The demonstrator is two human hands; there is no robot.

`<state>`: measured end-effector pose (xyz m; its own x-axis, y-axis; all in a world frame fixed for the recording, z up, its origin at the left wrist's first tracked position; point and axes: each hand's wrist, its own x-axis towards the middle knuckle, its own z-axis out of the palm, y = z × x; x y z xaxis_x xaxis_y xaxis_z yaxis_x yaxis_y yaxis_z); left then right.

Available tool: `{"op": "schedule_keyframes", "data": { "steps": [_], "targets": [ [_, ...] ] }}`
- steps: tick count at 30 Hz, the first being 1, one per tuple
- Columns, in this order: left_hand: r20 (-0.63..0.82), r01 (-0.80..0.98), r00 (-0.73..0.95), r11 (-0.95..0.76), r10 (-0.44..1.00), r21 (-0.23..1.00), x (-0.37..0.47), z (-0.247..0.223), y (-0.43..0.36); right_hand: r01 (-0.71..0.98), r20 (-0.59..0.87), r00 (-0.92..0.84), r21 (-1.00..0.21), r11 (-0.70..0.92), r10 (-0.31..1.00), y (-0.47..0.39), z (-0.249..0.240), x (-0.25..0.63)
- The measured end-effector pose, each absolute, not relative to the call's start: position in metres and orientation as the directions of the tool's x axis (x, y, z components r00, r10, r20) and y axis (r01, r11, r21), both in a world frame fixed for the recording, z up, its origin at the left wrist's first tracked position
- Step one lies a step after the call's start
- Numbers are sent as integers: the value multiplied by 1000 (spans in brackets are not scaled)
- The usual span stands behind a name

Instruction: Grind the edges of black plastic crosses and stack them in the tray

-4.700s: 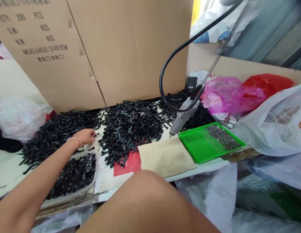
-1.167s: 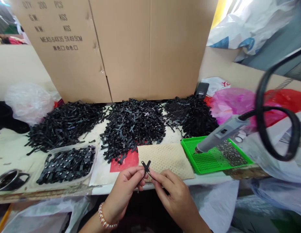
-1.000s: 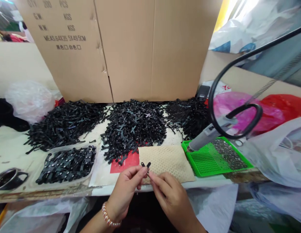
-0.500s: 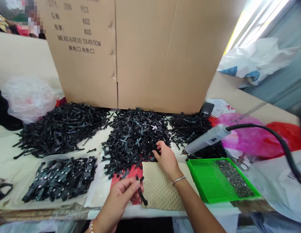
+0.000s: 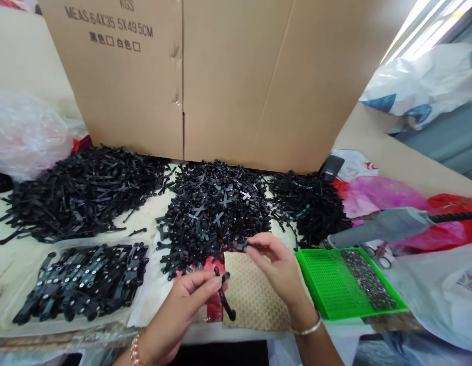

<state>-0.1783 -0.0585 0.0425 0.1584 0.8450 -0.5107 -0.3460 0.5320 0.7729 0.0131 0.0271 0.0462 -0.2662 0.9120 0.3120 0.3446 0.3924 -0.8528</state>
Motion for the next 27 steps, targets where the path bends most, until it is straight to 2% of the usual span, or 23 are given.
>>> {"op": "schedule_keyframes", "data": {
  "steps": [3,5,12,15,17,18,20,21,24,27],
  "targets": [
    [-536,-496,240,577,810,649,-176,51,-67,359,424,-463,-714,602,779,-5,53,11],
    [-522,-541,265,573,811,616,-173,54,-73,357,448,-542,-643,678,711,-20,54,16],
    [-523,-603,247,552,815,576,-154,54,-91,314,459,-627,-590,744,629,-52,55,36],
    [-511,-669,204,499,835,550,-146,54,-95,276,447,-633,-633,723,633,-68,54,37],
    [-497,-669,189,481,847,567,-143,55,-97,259,391,-573,-748,611,721,-77,52,38],
    [-491,-653,185,479,851,586,-141,56,-98,233,335,-517,-830,506,788,-80,50,38],
    [-474,-585,185,484,861,651,-139,59,-100,128,156,-371,-968,217,915,-82,48,38],
    [-459,-531,185,482,869,697,-138,60,-100,57,52,-320,-996,74,946,-81,48,38],
    [-389,-333,142,414,910,847,-137,63,-101,-42,-160,-380,-981,-190,911,-73,47,36],
    [-328,-200,89,340,940,919,-137,63,-101,-6,-219,-495,-967,-256,841,-66,45,36]
  ]
}}
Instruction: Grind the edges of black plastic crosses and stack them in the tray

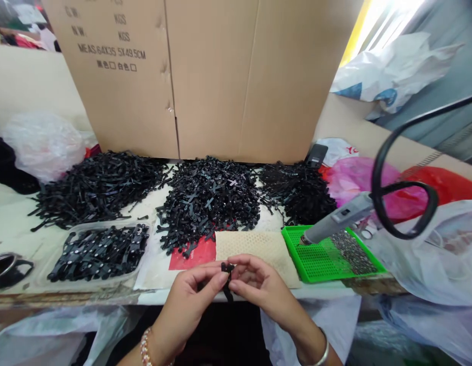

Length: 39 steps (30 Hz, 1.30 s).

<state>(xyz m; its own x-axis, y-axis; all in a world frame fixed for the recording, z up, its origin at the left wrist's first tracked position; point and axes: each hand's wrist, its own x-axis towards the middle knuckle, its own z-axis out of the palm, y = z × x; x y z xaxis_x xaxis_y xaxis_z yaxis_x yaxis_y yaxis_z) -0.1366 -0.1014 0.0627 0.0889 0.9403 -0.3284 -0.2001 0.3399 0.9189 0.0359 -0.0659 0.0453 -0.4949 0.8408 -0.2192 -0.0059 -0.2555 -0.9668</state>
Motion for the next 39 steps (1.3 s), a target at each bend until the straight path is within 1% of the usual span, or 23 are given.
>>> {"op": "schedule_keyframes", "data": {
  "steps": [4,7,8,10,12,14,18,30,37,39],
  "targets": [
    [-340,-192,75,348,937,918,-139,60,-101,62,-234,-526,-969,-238,817,-59,44,41],
    [-397,-217,20,392,917,894,-142,63,-103,49,-212,-454,-976,-214,865,-52,49,45],
    [-419,-226,37,416,907,881,-142,65,-103,30,-208,-406,-976,-214,890,-49,52,45],
    [-454,-251,141,476,880,843,-142,69,-104,-20,-210,-340,-973,-231,916,-46,56,44],
    [-471,-277,246,527,847,804,-140,73,-105,-56,-224,-355,-964,-260,908,-46,60,41],
    [-490,-295,285,562,824,773,-139,74,-106,-68,-232,-392,-958,-280,890,-46,61,37],
    [-514,-307,281,584,810,752,-139,71,-105,-61,-236,-405,-957,-284,884,-47,62,34],
    [-505,-305,309,587,806,750,-144,64,-106,-119,-241,-413,-942,-315,878,-42,58,31],
    [-516,-295,316,600,796,744,-143,64,-102,-174,-280,-449,-904,-391,848,-43,57,30],
    [-524,-292,324,610,787,736,-143,64,-100,-166,-287,-462,-902,-399,839,-43,57,30]
  ]
}}
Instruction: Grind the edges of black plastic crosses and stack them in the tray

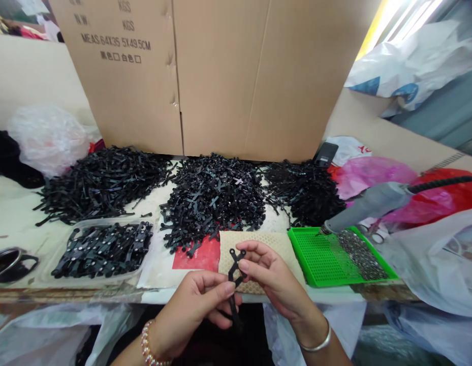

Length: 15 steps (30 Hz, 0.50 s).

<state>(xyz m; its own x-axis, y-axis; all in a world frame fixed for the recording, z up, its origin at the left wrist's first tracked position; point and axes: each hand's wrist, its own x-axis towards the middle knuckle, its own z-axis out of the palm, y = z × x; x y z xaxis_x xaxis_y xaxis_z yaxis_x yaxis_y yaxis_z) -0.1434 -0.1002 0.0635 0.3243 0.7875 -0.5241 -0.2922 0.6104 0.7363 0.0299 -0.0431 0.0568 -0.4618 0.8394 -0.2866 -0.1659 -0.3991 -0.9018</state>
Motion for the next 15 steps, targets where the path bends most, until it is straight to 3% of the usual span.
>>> {"op": "schedule_keyframes", "data": {
  "steps": [15],
  "targets": [
    [-509,-247,274,571,816,783,-137,63,-98,-152,-288,-446,-909,-389,847,-43,51,32]
  ]
}}
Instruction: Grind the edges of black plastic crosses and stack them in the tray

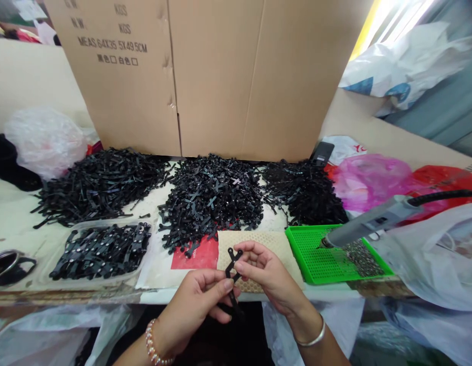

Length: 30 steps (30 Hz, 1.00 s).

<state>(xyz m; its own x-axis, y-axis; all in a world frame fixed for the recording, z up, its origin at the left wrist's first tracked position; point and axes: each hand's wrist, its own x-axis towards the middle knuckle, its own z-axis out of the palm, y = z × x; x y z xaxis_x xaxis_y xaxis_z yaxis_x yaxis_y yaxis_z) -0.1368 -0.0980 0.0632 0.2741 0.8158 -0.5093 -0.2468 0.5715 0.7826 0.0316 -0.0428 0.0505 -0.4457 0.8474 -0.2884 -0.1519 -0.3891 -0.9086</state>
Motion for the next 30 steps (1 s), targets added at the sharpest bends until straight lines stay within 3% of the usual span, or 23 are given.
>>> {"op": "schedule_keyframes", "data": {
  "steps": [30],
  "targets": [
    [-493,-310,298,572,817,760,-139,57,-98,-139,-221,-429,-942,-306,876,-47,36,28]
  ]
}}
